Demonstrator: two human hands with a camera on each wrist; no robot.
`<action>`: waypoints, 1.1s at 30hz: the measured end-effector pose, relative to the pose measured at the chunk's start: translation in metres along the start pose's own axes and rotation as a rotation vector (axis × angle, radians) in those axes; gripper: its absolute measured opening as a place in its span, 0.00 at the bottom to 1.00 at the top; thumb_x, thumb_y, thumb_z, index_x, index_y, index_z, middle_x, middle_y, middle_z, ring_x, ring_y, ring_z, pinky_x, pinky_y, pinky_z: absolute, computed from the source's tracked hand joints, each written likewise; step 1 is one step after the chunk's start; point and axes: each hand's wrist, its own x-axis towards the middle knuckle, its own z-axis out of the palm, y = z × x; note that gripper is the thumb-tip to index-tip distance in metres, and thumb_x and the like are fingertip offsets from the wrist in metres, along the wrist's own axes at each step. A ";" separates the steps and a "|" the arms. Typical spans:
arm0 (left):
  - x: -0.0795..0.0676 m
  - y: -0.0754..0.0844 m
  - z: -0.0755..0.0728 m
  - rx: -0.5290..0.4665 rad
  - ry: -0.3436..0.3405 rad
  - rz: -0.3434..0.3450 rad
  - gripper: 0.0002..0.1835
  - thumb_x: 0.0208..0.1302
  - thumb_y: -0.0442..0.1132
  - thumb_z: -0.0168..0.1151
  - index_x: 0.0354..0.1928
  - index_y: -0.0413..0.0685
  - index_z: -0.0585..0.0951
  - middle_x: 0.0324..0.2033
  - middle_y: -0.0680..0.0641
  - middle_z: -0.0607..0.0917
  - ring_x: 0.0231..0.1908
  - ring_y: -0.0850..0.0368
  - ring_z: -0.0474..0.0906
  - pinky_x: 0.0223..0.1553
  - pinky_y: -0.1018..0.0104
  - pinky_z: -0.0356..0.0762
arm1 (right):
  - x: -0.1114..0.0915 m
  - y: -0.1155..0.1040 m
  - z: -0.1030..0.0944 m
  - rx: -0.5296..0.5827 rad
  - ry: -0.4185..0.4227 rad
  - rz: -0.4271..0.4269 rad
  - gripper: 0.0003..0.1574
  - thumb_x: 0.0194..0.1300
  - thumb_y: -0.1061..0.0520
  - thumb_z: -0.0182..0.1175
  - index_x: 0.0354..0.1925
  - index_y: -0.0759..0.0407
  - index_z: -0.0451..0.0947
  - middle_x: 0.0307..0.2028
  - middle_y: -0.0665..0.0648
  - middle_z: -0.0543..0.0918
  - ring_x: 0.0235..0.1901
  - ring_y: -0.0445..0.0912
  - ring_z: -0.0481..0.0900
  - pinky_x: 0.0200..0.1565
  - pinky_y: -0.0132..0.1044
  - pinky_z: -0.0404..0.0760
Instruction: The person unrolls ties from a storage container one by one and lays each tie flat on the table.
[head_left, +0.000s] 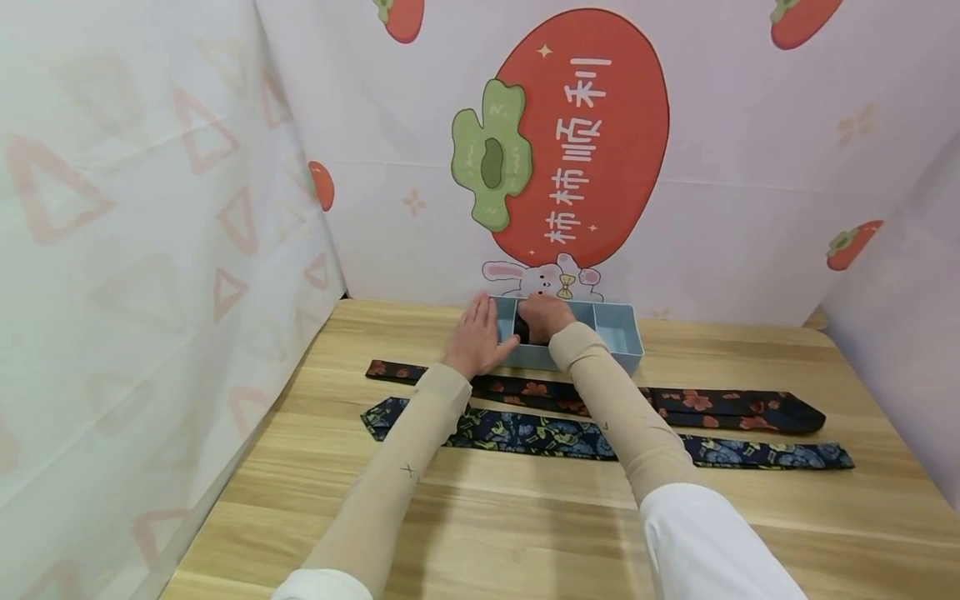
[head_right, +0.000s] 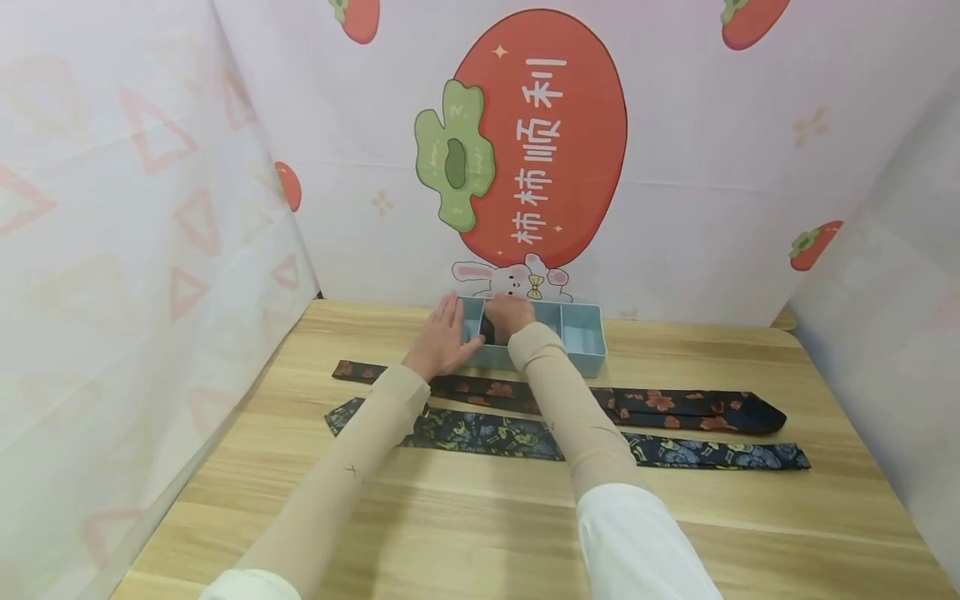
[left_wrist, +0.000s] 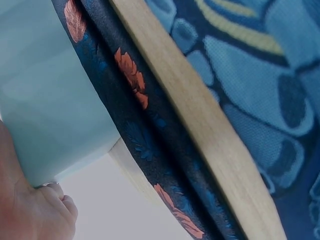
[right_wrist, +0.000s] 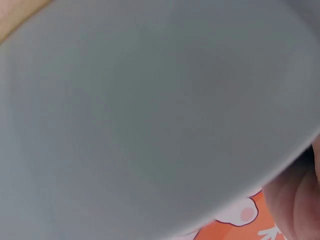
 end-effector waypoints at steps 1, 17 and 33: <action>0.000 0.000 0.000 -0.002 0.004 0.001 0.50 0.67 0.73 0.29 0.76 0.41 0.40 0.77 0.42 0.41 0.78 0.49 0.33 0.77 0.56 0.40 | 0.000 0.000 0.001 -0.005 0.004 -0.006 0.17 0.61 0.53 0.66 0.46 0.60 0.81 0.38 0.60 0.84 0.33 0.49 0.80 0.43 0.44 0.83; -0.009 0.006 -0.010 0.022 0.025 -0.004 0.49 0.68 0.72 0.30 0.76 0.40 0.42 0.77 0.41 0.42 0.78 0.48 0.35 0.77 0.56 0.42 | -0.005 0.000 0.005 0.018 0.112 -0.017 0.18 0.58 0.51 0.69 0.43 0.60 0.82 0.36 0.60 0.85 0.33 0.50 0.81 0.43 0.44 0.84; -0.009 0.005 -0.009 0.018 -0.007 -0.007 0.50 0.67 0.72 0.30 0.76 0.40 0.40 0.77 0.42 0.41 0.78 0.49 0.33 0.77 0.56 0.40 | -0.020 0.003 -0.023 0.100 0.139 0.027 0.33 0.47 0.42 0.75 0.47 0.57 0.79 0.40 0.57 0.83 0.39 0.50 0.79 0.47 0.45 0.83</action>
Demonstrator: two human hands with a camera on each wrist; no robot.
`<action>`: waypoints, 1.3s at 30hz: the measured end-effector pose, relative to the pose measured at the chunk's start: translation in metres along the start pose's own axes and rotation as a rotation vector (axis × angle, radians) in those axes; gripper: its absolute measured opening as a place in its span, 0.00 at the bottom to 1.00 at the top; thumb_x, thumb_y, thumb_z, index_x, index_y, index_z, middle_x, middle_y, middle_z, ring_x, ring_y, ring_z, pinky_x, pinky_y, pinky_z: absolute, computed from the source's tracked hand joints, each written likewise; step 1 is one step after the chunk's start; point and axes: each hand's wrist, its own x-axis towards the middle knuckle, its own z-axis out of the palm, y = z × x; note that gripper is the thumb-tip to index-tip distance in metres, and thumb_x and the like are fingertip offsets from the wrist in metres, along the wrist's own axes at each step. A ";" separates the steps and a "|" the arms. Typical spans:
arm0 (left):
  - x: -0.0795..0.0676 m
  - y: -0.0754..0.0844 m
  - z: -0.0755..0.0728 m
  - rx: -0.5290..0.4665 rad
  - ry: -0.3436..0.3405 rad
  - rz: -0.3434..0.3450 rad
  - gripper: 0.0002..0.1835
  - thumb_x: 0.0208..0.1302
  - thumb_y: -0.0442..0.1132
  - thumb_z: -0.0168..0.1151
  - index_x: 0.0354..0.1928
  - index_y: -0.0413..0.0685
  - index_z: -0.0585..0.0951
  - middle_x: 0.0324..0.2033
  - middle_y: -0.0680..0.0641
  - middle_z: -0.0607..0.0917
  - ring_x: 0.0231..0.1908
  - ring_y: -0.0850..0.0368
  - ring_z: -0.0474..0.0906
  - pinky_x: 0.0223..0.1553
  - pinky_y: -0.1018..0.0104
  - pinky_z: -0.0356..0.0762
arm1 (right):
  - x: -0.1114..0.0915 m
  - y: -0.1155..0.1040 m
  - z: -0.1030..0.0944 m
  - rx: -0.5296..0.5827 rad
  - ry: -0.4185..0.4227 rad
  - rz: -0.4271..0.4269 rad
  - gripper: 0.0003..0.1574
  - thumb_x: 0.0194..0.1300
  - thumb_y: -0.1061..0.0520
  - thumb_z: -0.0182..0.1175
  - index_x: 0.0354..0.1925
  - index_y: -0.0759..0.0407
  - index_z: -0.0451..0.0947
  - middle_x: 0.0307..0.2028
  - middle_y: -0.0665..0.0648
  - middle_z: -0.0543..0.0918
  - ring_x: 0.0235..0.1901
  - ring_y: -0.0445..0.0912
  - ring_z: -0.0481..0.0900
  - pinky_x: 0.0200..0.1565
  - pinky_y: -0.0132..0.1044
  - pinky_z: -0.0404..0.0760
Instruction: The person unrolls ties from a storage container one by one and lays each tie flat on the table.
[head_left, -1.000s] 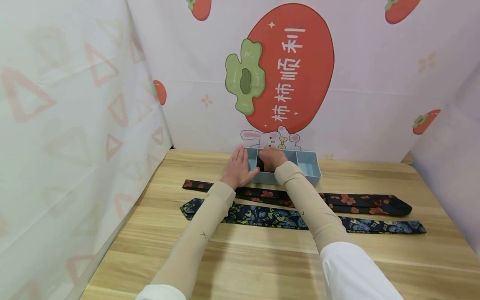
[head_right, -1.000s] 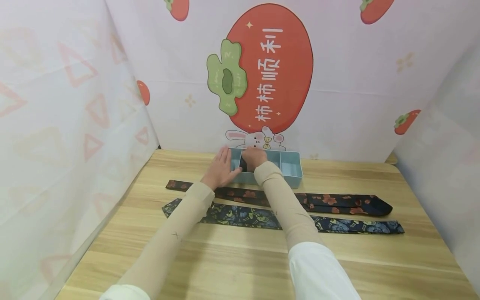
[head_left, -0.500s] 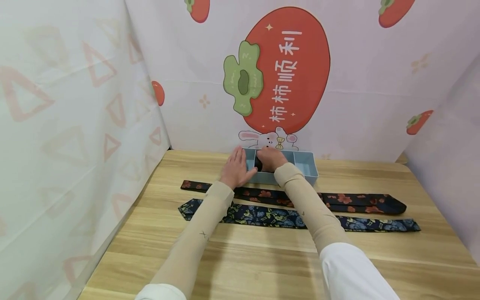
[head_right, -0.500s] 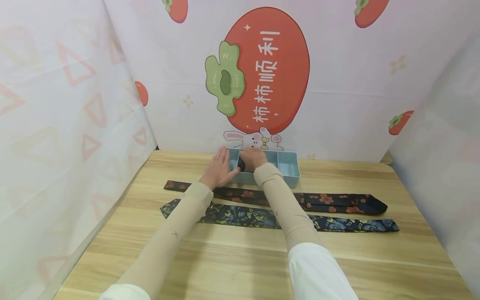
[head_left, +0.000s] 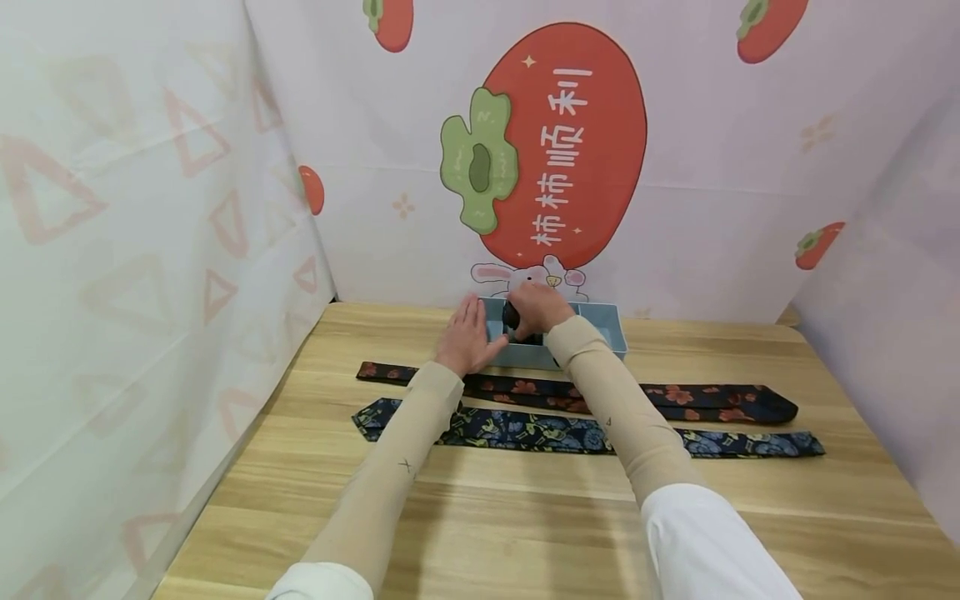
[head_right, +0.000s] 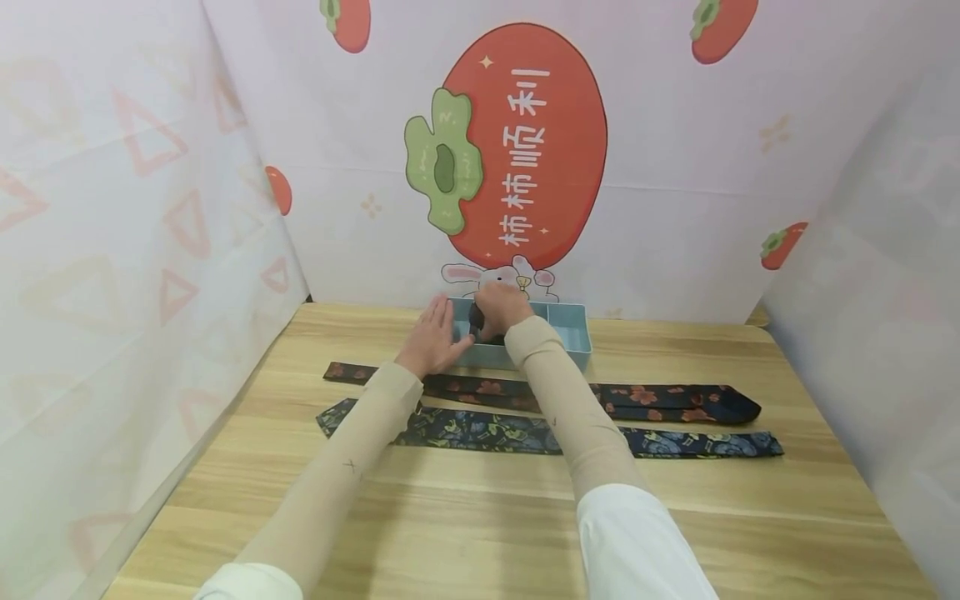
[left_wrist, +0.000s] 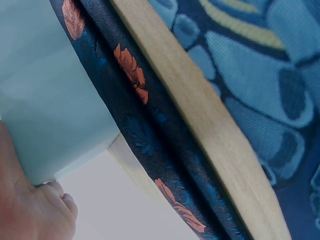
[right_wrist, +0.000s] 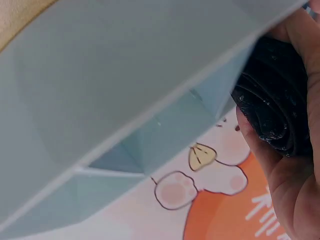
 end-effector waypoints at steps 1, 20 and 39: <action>0.000 0.000 0.000 -0.002 -0.002 0.001 0.50 0.67 0.72 0.30 0.76 0.40 0.40 0.77 0.42 0.40 0.78 0.49 0.33 0.77 0.56 0.39 | -0.001 0.000 -0.002 0.002 0.008 -0.002 0.33 0.47 0.42 0.75 0.47 0.57 0.79 0.40 0.57 0.83 0.39 0.50 0.79 0.47 0.45 0.83; -0.003 0.002 -0.005 -0.022 0.016 -0.026 0.50 0.67 0.71 0.32 0.76 0.41 0.41 0.77 0.42 0.43 0.78 0.48 0.36 0.77 0.56 0.43 | -0.029 0.001 -0.066 0.055 0.101 0.071 0.29 0.47 0.42 0.74 0.43 0.57 0.80 0.34 0.55 0.81 0.34 0.49 0.79 0.39 0.44 0.84; -0.007 0.008 -0.008 -0.038 -0.021 -0.031 0.50 0.67 0.71 0.33 0.76 0.40 0.39 0.77 0.42 0.39 0.77 0.48 0.31 0.77 0.56 0.39 | -0.114 -0.008 -0.096 0.291 0.043 0.170 0.25 0.50 0.45 0.72 0.37 0.61 0.77 0.22 0.56 0.75 0.19 0.47 0.75 0.21 0.35 0.70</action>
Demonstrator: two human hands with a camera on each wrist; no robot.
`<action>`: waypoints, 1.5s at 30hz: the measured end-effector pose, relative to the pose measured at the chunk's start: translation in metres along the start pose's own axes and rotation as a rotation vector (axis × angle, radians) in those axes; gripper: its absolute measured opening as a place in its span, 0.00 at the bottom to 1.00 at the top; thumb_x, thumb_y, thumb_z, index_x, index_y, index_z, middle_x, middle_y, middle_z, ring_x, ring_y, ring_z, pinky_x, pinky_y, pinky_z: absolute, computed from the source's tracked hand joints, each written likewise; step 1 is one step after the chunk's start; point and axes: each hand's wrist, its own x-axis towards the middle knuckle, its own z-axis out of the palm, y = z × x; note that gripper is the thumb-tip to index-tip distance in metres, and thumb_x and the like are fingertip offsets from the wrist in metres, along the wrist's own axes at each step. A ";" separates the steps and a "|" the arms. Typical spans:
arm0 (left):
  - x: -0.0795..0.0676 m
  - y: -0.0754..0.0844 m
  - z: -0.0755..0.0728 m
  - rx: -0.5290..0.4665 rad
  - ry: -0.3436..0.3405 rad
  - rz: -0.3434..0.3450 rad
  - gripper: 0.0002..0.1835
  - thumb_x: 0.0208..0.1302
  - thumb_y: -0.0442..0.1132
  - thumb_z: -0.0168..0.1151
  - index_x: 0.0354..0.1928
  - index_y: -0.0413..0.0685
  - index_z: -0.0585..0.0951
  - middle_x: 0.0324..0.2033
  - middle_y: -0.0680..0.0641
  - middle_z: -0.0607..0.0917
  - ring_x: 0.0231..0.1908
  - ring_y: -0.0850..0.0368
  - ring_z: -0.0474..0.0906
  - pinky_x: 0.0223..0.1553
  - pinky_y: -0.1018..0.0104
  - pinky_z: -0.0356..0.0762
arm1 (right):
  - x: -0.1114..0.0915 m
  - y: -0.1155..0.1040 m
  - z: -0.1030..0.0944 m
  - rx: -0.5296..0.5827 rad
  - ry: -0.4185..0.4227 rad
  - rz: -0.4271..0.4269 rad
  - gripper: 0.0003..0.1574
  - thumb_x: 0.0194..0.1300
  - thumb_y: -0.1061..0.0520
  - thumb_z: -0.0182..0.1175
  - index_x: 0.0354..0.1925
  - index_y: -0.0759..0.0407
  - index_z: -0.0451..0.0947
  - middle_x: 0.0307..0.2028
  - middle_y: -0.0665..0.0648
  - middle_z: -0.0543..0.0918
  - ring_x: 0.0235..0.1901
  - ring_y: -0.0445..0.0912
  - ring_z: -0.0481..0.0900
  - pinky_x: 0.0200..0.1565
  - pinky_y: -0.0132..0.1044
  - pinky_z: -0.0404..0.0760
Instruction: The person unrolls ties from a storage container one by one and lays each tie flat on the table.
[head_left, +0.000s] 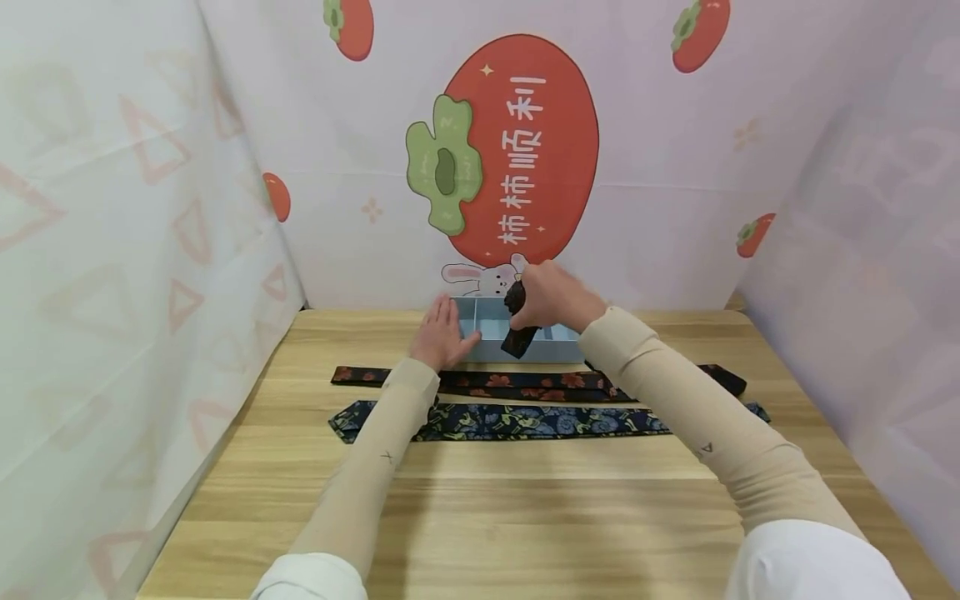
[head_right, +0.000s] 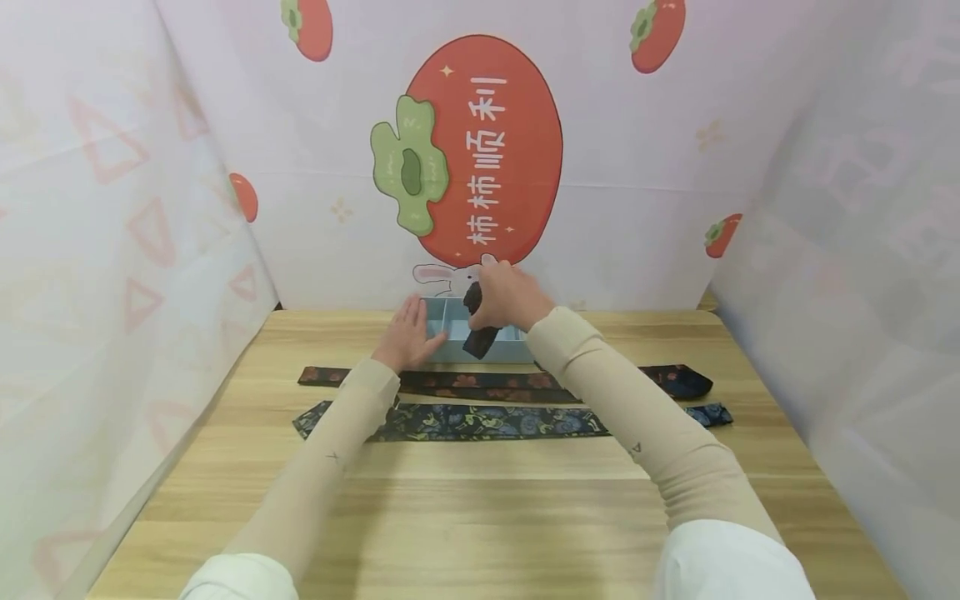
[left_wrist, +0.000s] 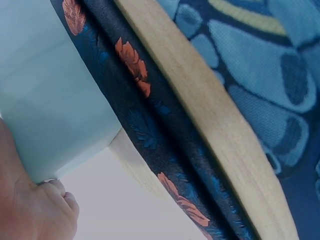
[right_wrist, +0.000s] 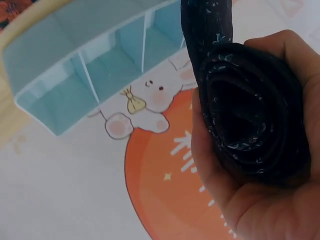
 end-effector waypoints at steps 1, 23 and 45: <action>-0.001 0.000 -0.001 0.000 0.001 0.001 0.50 0.68 0.71 0.33 0.76 0.40 0.39 0.77 0.41 0.40 0.77 0.48 0.31 0.77 0.56 0.40 | -0.004 0.000 0.002 0.007 -0.006 -0.002 0.23 0.50 0.45 0.72 0.32 0.60 0.77 0.21 0.56 0.74 0.18 0.47 0.74 0.20 0.35 0.69; 0.001 -0.006 0.001 -0.024 -0.007 0.003 0.51 0.67 0.71 0.33 0.76 0.39 0.39 0.77 0.41 0.39 0.77 0.47 0.31 0.77 0.54 0.39 | -0.094 -0.009 0.068 0.225 -0.150 0.159 0.36 0.51 0.40 0.70 0.05 0.48 0.57 0.06 0.45 0.53 0.07 0.39 0.48 0.13 0.32 0.54; 0.005 -0.003 0.005 -0.014 0.012 0.020 0.50 0.68 0.70 0.36 0.76 0.38 0.40 0.77 0.40 0.39 0.77 0.46 0.32 0.77 0.54 0.39 | -0.133 -0.010 0.145 0.382 -0.162 0.368 0.32 0.51 0.36 0.65 0.08 0.48 0.61 0.07 0.46 0.58 0.09 0.41 0.56 0.15 0.34 0.59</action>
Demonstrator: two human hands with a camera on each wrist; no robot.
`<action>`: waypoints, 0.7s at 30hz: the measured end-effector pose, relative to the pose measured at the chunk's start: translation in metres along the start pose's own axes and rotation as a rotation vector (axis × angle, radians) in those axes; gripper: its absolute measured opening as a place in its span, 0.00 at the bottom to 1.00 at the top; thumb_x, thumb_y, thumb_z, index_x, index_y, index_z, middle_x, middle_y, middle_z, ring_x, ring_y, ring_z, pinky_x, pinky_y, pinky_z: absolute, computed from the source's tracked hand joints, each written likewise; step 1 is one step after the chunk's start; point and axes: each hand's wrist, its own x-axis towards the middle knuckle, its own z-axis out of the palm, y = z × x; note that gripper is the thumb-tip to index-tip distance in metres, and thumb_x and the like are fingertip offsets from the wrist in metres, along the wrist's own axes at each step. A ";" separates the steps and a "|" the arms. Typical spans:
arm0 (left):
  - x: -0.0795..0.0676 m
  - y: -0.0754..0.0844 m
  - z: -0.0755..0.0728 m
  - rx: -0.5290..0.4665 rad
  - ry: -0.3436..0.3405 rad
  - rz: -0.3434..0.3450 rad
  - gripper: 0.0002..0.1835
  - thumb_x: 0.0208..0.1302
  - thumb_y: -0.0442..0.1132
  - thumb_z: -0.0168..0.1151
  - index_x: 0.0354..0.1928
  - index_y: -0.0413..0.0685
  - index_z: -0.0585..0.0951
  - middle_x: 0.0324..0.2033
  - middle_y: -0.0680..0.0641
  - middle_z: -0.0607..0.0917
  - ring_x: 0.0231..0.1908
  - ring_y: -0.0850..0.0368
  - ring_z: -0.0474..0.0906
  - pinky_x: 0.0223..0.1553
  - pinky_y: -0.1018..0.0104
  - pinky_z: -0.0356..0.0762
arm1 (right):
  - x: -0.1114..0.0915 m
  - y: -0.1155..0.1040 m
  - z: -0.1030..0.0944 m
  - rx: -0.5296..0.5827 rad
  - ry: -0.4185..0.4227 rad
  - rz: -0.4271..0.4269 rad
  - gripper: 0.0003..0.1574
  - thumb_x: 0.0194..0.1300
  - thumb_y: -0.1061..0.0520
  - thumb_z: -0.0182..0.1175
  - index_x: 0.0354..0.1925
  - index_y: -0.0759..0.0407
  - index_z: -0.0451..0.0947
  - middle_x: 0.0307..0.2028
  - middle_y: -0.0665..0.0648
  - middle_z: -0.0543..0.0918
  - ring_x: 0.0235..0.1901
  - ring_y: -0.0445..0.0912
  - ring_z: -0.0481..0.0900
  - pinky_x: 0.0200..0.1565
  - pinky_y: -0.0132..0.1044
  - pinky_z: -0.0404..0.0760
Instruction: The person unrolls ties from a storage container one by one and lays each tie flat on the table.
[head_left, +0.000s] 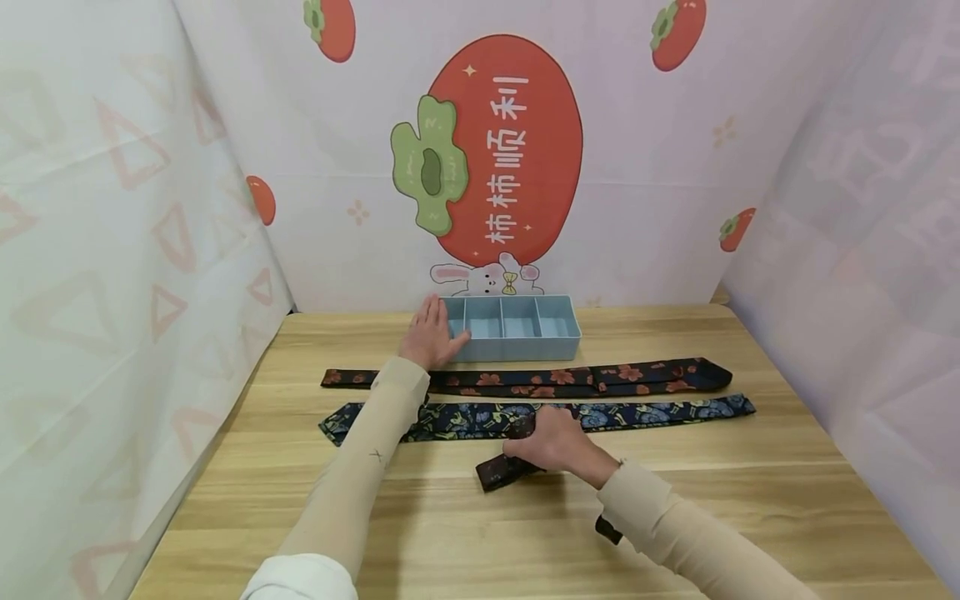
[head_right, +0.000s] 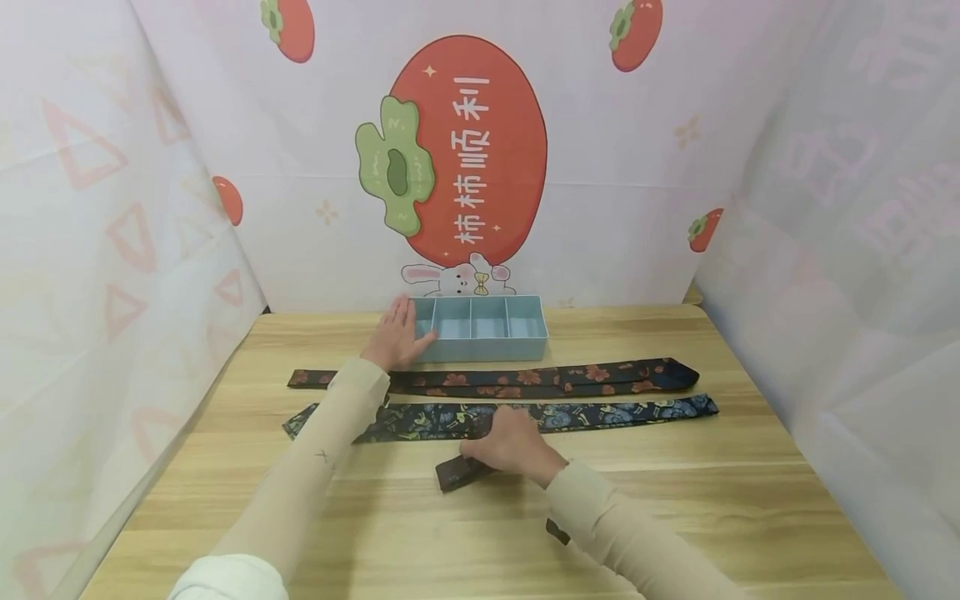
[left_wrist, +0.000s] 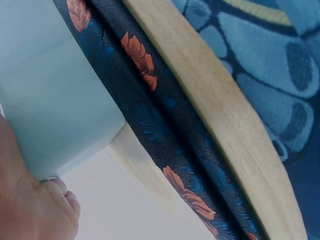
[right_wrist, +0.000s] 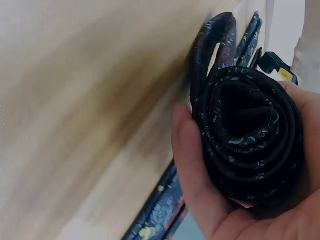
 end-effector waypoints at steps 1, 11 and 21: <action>0.000 0.000 0.000 0.003 -0.005 0.001 0.51 0.67 0.70 0.35 0.76 0.38 0.39 0.77 0.41 0.39 0.77 0.46 0.32 0.77 0.54 0.39 | 0.000 0.001 0.003 0.001 0.013 0.009 0.32 0.51 0.36 0.65 0.08 0.48 0.61 0.07 0.46 0.58 0.09 0.42 0.57 0.15 0.35 0.60; -0.009 0.002 -0.012 -0.012 0.026 0.022 0.50 0.68 0.69 0.37 0.75 0.36 0.43 0.77 0.39 0.43 0.77 0.45 0.36 0.77 0.53 0.43 | -0.001 0.002 0.013 -0.006 0.074 -0.031 0.34 0.50 0.38 0.67 0.05 0.47 0.59 0.06 0.45 0.55 0.07 0.41 0.54 0.13 0.33 0.56; -0.010 0.000 -0.010 -0.085 0.059 0.052 0.51 0.68 0.67 0.41 0.75 0.34 0.42 0.76 0.36 0.45 0.77 0.42 0.38 0.77 0.51 0.42 | -0.002 -0.001 0.008 -0.105 0.032 0.019 0.33 0.49 0.32 0.67 0.09 0.49 0.65 0.09 0.47 0.60 0.10 0.43 0.62 0.15 0.35 0.61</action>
